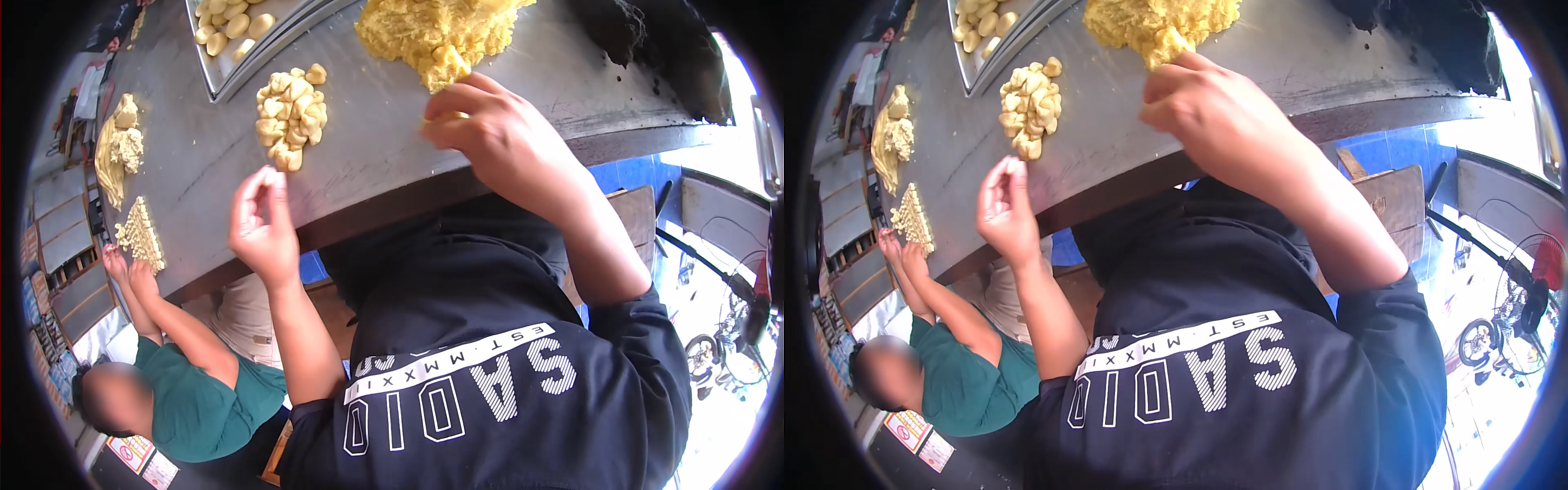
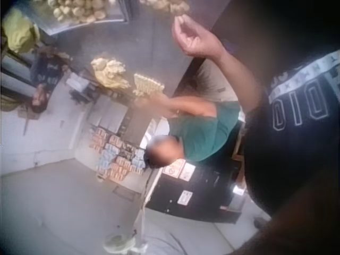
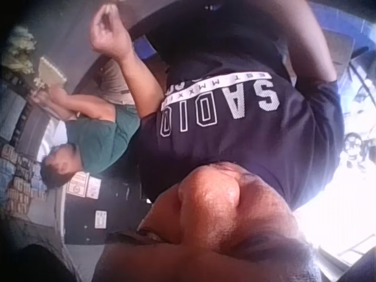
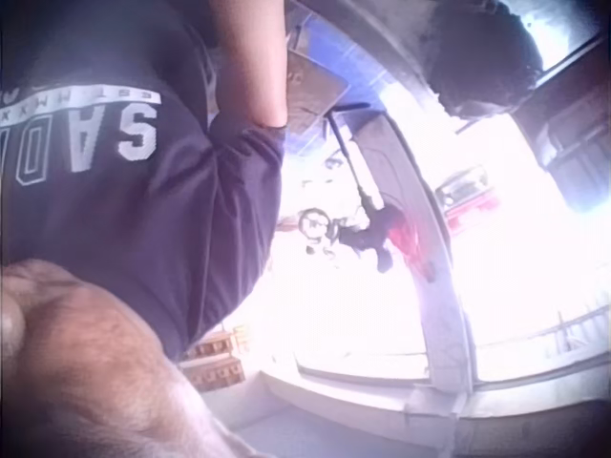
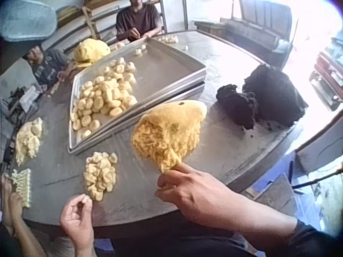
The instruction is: The person shapes pieces of yellow dough into small rounds, placing them onto a metal tray alongside several others.
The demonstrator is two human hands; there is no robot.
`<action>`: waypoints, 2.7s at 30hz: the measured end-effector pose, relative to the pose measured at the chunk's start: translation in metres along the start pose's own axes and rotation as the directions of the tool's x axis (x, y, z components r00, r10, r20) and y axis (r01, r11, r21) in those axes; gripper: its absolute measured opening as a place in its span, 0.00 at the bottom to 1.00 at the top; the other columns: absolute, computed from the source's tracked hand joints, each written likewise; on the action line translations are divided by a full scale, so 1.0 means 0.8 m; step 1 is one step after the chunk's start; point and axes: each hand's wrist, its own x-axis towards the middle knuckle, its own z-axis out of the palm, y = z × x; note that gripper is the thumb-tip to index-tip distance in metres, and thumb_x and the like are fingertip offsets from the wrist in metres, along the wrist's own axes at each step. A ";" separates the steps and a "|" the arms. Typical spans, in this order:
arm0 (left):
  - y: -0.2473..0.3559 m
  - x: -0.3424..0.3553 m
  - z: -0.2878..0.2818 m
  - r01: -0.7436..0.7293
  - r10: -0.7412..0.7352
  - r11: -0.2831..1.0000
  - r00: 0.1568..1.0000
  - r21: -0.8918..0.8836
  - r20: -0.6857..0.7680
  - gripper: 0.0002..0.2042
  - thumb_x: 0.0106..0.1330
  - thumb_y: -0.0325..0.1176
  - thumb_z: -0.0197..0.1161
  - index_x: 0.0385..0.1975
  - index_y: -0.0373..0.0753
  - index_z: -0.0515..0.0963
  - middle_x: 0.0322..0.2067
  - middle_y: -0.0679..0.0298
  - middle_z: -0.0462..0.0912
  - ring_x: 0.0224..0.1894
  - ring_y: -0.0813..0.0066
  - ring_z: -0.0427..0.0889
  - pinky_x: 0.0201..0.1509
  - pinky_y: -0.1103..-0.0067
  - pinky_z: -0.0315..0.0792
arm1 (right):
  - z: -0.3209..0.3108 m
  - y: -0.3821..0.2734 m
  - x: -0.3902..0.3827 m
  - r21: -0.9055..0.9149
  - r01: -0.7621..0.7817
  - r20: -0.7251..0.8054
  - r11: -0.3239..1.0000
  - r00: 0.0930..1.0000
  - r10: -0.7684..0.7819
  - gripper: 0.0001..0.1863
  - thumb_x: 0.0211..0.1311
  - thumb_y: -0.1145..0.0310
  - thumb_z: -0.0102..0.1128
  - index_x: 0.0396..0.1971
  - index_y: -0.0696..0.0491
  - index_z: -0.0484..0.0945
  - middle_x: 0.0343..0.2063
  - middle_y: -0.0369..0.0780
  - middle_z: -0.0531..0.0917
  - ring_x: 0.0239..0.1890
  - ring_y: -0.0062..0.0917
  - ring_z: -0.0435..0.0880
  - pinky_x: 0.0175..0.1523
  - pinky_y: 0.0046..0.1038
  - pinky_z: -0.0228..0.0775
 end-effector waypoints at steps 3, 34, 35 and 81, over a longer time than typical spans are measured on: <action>-0.006 0.017 -0.021 0.252 -0.274 0.857 0.962 -0.449 0.017 0.12 0.80 0.18 0.70 0.60 0.27 0.84 0.56 0.50 0.90 0.59 0.57 0.93 0.70 0.70 0.88 | 0.029 -0.024 0.035 0.095 0.155 0.014 0.983 0.987 -0.158 0.15 0.58 0.79 0.67 0.45 0.58 0.94 0.50 0.41 0.91 0.57 0.39 0.88 0.62 0.38 0.86; 0.121 0.048 0.051 -0.770 0.344 0.483 0.604 0.416 0.719 0.18 0.70 0.51 0.78 0.47 0.42 0.94 0.53 0.68 0.94 0.56 0.58 0.85 0.70 0.57 0.68 | -0.005 0.029 -0.020 -0.329 -0.043 -0.072 0.943 0.997 0.020 0.10 0.67 0.69 0.77 0.46 0.50 0.90 0.51 0.37 0.89 0.58 0.34 0.89 0.57 0.39 0.87; 0.122 0.068 0.066 -0.799 0.350 0.474 0.556 0.370 0.754 0.17 0.71 0.50 0.78 0.44 0.42 0.94 0.50 0.68 0.94 0.55 0.59 0.85 0.68 0.59 0.69 | -0.003 0.026 -0.017 -0.332 -0.040 -0.071 0.942 0.997 0.018 0.10 0.67 0.69 0.77 0.46 0.50 0.90 0.51 0.37 0.89 0.58 0.34 0.89 0.57 0.39 0.87; 0.091 -0.011 0.084 0.197 -0.046 0.868 0.946 -0.456 0.321 0.25 0.90 0.29 0.58 0.82 0.28 0.68 0.73 0.46 0.83 0.66 0.64 0.89 0.72 0.69 0.82 | 0.023 -0.046 0.017 0.337 0.051 -0.293 0.940 0.955 0.053 0.11 0.64 0.75 0.73 0.46 0.53 0.89 0.46 0.42 0.88 0.48 0.43 0.92 0.52 0.42 0.87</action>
